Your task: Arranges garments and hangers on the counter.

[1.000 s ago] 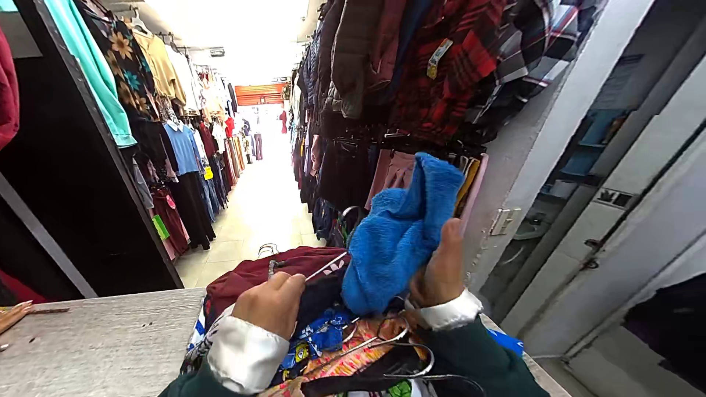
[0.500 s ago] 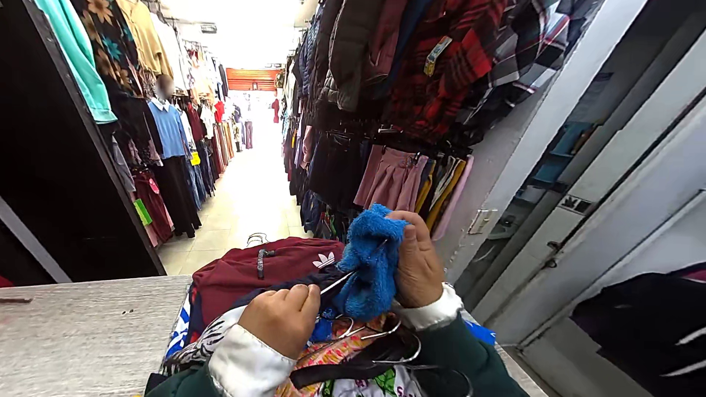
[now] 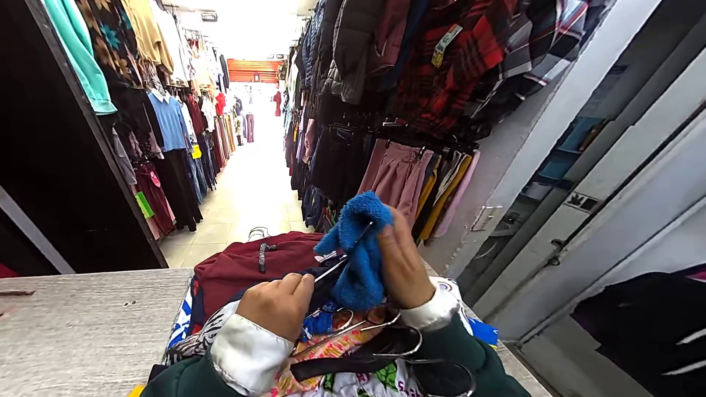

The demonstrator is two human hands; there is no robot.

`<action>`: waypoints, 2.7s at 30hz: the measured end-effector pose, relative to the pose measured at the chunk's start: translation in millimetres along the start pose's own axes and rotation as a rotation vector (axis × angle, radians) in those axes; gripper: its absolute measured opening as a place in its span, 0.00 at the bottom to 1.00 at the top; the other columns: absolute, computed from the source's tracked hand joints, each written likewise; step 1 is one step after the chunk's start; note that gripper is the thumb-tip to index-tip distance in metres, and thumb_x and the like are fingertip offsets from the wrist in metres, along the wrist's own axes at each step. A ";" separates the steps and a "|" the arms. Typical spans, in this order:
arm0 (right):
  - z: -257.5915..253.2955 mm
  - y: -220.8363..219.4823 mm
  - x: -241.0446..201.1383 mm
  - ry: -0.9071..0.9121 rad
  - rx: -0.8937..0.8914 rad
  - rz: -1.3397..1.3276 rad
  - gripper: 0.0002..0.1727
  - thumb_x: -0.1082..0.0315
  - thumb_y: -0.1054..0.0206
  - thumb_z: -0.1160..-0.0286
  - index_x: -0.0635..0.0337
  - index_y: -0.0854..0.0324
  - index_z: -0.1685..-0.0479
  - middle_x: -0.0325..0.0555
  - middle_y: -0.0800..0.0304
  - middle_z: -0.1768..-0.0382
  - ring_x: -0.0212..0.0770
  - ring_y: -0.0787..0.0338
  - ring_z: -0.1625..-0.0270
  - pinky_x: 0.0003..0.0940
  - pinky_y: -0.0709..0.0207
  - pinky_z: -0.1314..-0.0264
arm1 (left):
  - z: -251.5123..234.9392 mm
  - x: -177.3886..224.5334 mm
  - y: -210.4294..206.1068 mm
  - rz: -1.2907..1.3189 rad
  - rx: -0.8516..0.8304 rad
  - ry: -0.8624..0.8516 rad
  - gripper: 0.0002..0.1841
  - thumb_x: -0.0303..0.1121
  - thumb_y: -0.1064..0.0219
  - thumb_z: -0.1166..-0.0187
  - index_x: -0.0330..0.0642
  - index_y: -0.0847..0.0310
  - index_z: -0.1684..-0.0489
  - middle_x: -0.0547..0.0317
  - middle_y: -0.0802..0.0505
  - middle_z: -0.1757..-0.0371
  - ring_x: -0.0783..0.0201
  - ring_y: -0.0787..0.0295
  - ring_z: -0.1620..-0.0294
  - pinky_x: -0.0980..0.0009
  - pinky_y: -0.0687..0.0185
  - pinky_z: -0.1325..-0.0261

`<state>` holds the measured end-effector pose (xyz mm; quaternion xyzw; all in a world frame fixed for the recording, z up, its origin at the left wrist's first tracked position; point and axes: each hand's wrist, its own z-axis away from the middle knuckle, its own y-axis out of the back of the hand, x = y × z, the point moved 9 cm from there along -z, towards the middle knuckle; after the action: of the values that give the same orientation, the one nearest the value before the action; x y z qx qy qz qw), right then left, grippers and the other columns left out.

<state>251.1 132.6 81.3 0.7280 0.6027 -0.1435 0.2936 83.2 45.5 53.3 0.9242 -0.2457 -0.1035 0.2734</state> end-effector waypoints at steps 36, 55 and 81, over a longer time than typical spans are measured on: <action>-3.6 0.0 27.2 0.076 -0.115 0.412 0.13 0.70 0.25 0.33 0.59 0.08 0.49 0.53 0.09 0.50 0.52 0.10 0.46 0.54 0.16 0.45 | 0.9 -36.6 -6.0 0.067 -0.236 0.360 0.12 0.29 0.38 0.16 0.38 0.07 0.49 0.46 0.03 0.55 0.45 0.03 0.62 0.46 0.10 0.64; 18.5 -1.6 -57.1 0.616 -0.050 0.314 0.11 0.68 0.29 0.28 0.42 0.06 0.54 0.40 0.16 0.39 0.40 0.21 0.30 0.38 0.26 0.26 | -0.7 6.2 4.9 -0.048 0.033 0.044 0.09 0.23 0.35 0.31 0.35 0.06 0.66 0.50 0.05 0.73 0.56 0.08 0.80 0.63 0.16 0.81; -1.8 28.8 6.1 -0.019 0.095 0.200 0.23 0.58 0.49 0.10 0.64 0.22 0.29 0.48 0.13 0.39 0.37 0.12 0.39 0.38 0.17 0.35 | -0.4 6.2 2.2 -0.009 -0.011 0.069 0.07 0.21 0.33 0.34 0.34 0.07 0.66 0.49 0.06 0.72 0.54 0.08 0.80 0.61 0.17 0.82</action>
<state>279.9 135.6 86.7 0.7963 0.5166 -0.1488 0.2773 87.8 40.9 54.5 0.9268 -0.2313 -0.0740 0.2863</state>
